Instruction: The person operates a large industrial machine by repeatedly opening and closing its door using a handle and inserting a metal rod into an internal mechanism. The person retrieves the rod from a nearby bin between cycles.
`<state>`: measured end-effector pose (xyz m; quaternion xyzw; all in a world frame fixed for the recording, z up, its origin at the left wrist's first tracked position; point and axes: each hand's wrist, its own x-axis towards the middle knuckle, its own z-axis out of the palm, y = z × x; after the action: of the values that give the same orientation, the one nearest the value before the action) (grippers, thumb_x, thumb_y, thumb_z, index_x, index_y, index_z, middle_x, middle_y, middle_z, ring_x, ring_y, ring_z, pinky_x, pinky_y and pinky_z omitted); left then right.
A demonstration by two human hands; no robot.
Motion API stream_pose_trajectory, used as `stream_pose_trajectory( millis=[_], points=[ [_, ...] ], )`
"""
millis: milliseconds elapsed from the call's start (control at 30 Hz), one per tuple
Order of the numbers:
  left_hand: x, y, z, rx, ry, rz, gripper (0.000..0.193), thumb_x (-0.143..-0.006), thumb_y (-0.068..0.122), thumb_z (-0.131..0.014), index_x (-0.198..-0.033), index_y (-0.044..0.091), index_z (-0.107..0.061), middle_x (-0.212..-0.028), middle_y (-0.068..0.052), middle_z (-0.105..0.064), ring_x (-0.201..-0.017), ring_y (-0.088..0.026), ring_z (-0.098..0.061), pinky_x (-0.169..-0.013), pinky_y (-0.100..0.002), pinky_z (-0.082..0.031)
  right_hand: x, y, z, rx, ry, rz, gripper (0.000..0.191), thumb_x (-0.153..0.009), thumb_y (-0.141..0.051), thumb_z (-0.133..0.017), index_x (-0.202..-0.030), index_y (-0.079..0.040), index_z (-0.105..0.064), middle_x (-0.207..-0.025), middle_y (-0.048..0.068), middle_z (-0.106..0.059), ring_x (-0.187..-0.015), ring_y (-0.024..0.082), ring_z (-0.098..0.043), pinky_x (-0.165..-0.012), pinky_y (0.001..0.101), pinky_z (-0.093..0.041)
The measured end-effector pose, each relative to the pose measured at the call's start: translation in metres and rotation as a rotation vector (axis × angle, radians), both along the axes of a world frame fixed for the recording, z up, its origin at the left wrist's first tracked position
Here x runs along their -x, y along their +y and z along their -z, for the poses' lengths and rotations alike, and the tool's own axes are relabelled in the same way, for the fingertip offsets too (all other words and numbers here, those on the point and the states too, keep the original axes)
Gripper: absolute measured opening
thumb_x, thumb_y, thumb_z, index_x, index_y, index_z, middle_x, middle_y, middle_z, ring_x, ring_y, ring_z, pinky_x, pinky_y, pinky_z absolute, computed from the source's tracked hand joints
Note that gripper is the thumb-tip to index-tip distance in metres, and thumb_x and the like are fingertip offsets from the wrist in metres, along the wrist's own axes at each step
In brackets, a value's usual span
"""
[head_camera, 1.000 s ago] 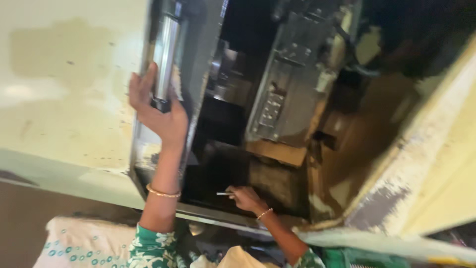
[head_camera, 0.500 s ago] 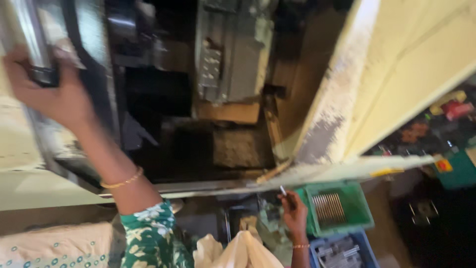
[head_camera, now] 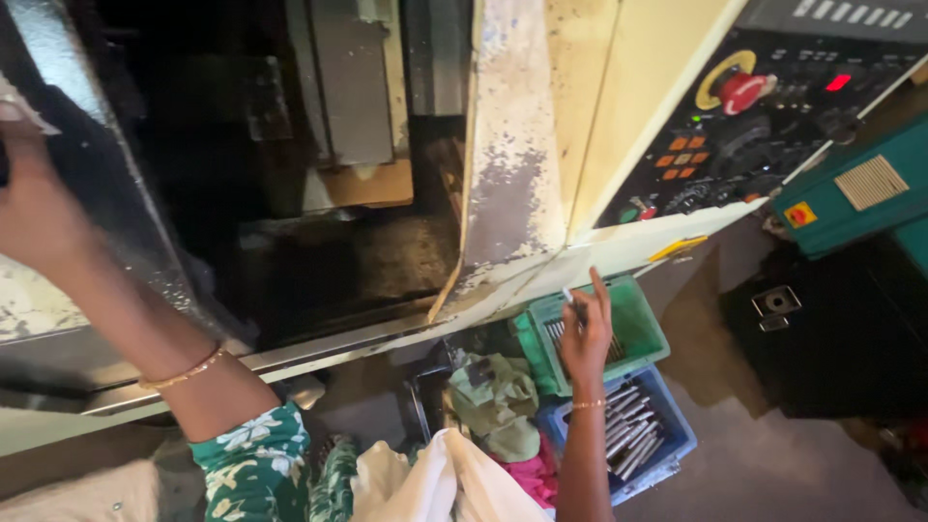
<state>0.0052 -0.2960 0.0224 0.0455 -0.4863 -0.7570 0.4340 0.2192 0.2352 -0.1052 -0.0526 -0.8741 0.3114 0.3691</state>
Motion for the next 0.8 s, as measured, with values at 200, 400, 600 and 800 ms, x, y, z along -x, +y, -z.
stream_pose_trajectory(
  millis=[200, 400, 600, 800],
  points=[
    [-0.002, 0.069, 0.019, 0.315, 0.194, -0.009, 0.049, -0.1, 0.019, -0.081, -0.13, 0.003, -0.046, -0.114, -0.005, -0.057, -0.098, -0.012, -0.061, -0.09, -0.028, -0.054, 0.025, 0.012, -0.046, -0.056, 0.109, -0.036, 0.02, -0.096, -0.001, -0.065, -0.116, -0.002, -0.062, -0.163, 0.019, -0.043, -0.11, 0.027, -0.065, -0.086, 0.0339, -0.054],
    [-0.012, 0.127, 0.019, 0.491, 0.186, 0.161, 0.045, -0.106, 0.014, -0.078, -0.135, 0.003, -0.046, -0.107, -0.006, -0.055, -0.096, -0.012, -0.054, -0.088, -0.024, -0.045, 0.033, 0.009, -0.062, -0.074, 0.087, -0.008, 0.017, -0.098, -0.005, -0.067, -0.114, -0.002, -0.063, -0.163, 0.018, -0.044, -0.115, 0.028, -0.064, -0.084, 0.0342, -0.053],
    [-0.017, 0.186, 0.008, 0.535, 0.17, 0.233, 0.045, -0.113, 0.013, -0.084, -0.133, 0.0, -0.045, -0.107, -0.009, -0.059, -0.093, -0.013, -0.058, -0.086, -0.025, -0.047, 0.037, -0.005, -0.063, 0.0, 0.048, 0.049, 0.021, -0.093, -0.003, -0.065, -0.114, -0.003, -0.064, -0.161, 0.018, -0.045, -0.115, 0.028, -0.065, -0.082, 0.0319, -0.053],
    [-0.015, 0.236, 0.013, 0.534, 0.202, 0.219, 0.048, -0.113, 0.015, -0.083, -0.138, 0.0, -0.045, -0.108, -0.011, -0.063, -0.093, -0.014, -0.062, -0.088, -0.027, -0.053, 0.038, -0.006, -0.061, -0.018, 0.049, 0.107, 0.02, -0.097, -0.001, -0.065, -0.117, -0.003, -0.063, -0.161, 0.015, -0.048, -0.119, 0.028, -0.067, -0.086, 0.0305, -0.055]
  ],
)
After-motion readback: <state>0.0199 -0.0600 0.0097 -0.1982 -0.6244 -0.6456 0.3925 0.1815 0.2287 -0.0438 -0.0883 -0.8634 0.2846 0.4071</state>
